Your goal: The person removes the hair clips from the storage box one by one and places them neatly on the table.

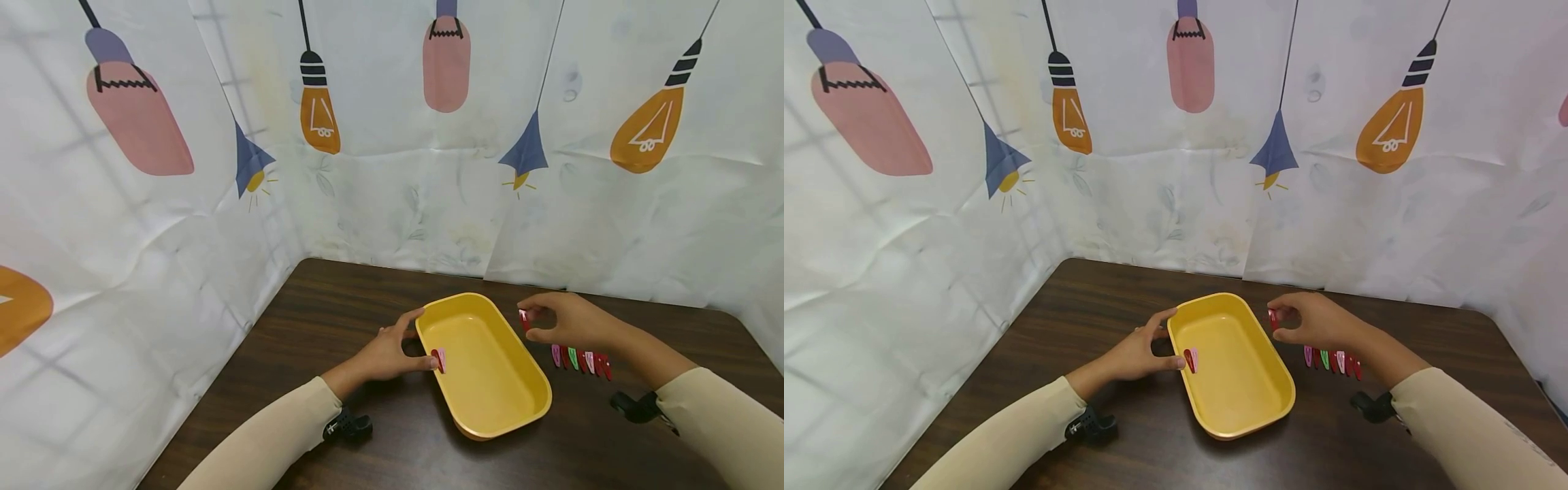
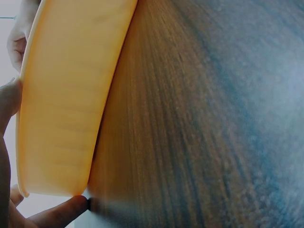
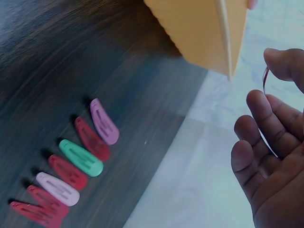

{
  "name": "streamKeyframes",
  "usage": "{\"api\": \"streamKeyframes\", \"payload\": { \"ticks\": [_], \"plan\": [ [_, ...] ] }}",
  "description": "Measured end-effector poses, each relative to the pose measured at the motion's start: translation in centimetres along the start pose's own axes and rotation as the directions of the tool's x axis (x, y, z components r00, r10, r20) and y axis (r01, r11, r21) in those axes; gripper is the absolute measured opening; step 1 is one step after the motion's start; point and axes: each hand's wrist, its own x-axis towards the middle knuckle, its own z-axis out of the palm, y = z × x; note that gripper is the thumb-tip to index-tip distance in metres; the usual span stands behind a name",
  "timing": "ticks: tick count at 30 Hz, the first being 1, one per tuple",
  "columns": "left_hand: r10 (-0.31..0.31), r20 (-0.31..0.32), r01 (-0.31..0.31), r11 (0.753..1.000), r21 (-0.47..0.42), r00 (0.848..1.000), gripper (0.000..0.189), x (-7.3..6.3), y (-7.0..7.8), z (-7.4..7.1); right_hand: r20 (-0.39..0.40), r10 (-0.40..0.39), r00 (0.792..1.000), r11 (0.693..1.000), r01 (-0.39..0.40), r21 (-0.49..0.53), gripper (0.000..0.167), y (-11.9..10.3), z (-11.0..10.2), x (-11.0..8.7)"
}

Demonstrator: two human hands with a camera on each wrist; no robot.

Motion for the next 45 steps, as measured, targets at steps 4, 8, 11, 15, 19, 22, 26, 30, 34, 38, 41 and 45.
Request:
{"api": "streamKeyframes", "payload": {
  "ticks": [4, 8, 11, 15, 19, 22, 26, 30, 34, 38, 41, 45],
  "plan": [
    [-0.006, 0.0, 0.006, 1.0, 0.004, 1.0, 0.102, 0.0, 0.0, 0.1, -0.029, -0.029, 0.999, 0.999, 0.029, -0.022, 0.054, 0.5, -0.1, -0.8],
    [-0.001, 0.002, 0.001, 1.0, 0.004, 1.0, 0.103, 0.0, 0.1, 0.1, -0.062, -0.039, 0.997, 0.999, 0.036, -0.039, 0.055, 1.1, -0.2, -1.5],
    [0.005, 0.004, -0.005, 1.0, 0.003, 1.0, 0.103, 0.0, 0.0, 0.1, -0.083, -0.032, 0.996, 0.999, 0.028, -0.043, 0.055, 1.6, -0.3, -2.1],
    [0.004, 0.003, -0.004, 1.0, 0.006, 1.0, 0.103, 0.1, 0.0, 0.1, -0.101, -0.014, 0.995, 0.999, 0.01, -0.038, 0.055, 2.1, -0.6, -2.9],
    [-0.002, 0.004, 0.002, 1.0, 0.004, 1.0, 0.103, 0.2, 0.1, 0.1, -0.119, -0.001, 0.993, 0.999, -0.004, -0.045, 0.055, 2.5, -0.8, -3.7],
    [0.0, 0.006, 0.0, 1.0, 0.002, 1.0, 0.103, 0.2, 0.2, 0.1, -0.133, 0.016, 0.991, 0.999, -0.022, -0.05, 0.055, 3.0, -0.9, -4.3],
    [0.007, 0.008, -0.007, 1.0, 0.008, 1.0, 0.104, 0.3, 0.2, 0.1, -0.135, 0.047, 0.99, 0.998, -0.052, -0.039, 0.058, 3.7, -1.0, -5.0],
    [0.007, 0.006, -0.007, 1.0, 0.013, 1.0, 0.104, 0.3, 0.2, 0.1, -0.13, 0.076, 0.989, 0.997, -0.078, -0.01, 0.06, 4.2, -1.2, -5.7],
    [0.004, 0.005, -0.004, 1.0, 0.019, 1.0, 0.104, 0.3, 0.2, 0.0, -0.146, 0.085, 0.986, 0.996, -0.088, -0.012, 0.06, 4.8, -1.2, -6.3],
    [0.001, 0.007, -0.001, 1.0, 0.022, 1.0, 0.104, 0.2, 0.2, 0.0, -0.157, 0.09, 0.983, 0.995, -0.095, -0.02, 0.059, 5.3, -1.1, -6.7],
    [-0.002, 0.009, 0.001, 1.0, 0.025, 1.0, 0.104, 0.2, 0.1, 0.0, -0.168, 0.1, 0.981, 0.994, -0.106, -0.023, 0.059, 5.7, -0.9, -6.9],
    [-0.006, 0.007, 0.006, 1.0, 0.017, 1.0, 0.104, 0.2, 0.2, 0.0, -0.182, 0.099, 0.978, 0.994, -0.107, -0.034, 0.059, 6.0, -0.8, -7.4]
  ]
}}
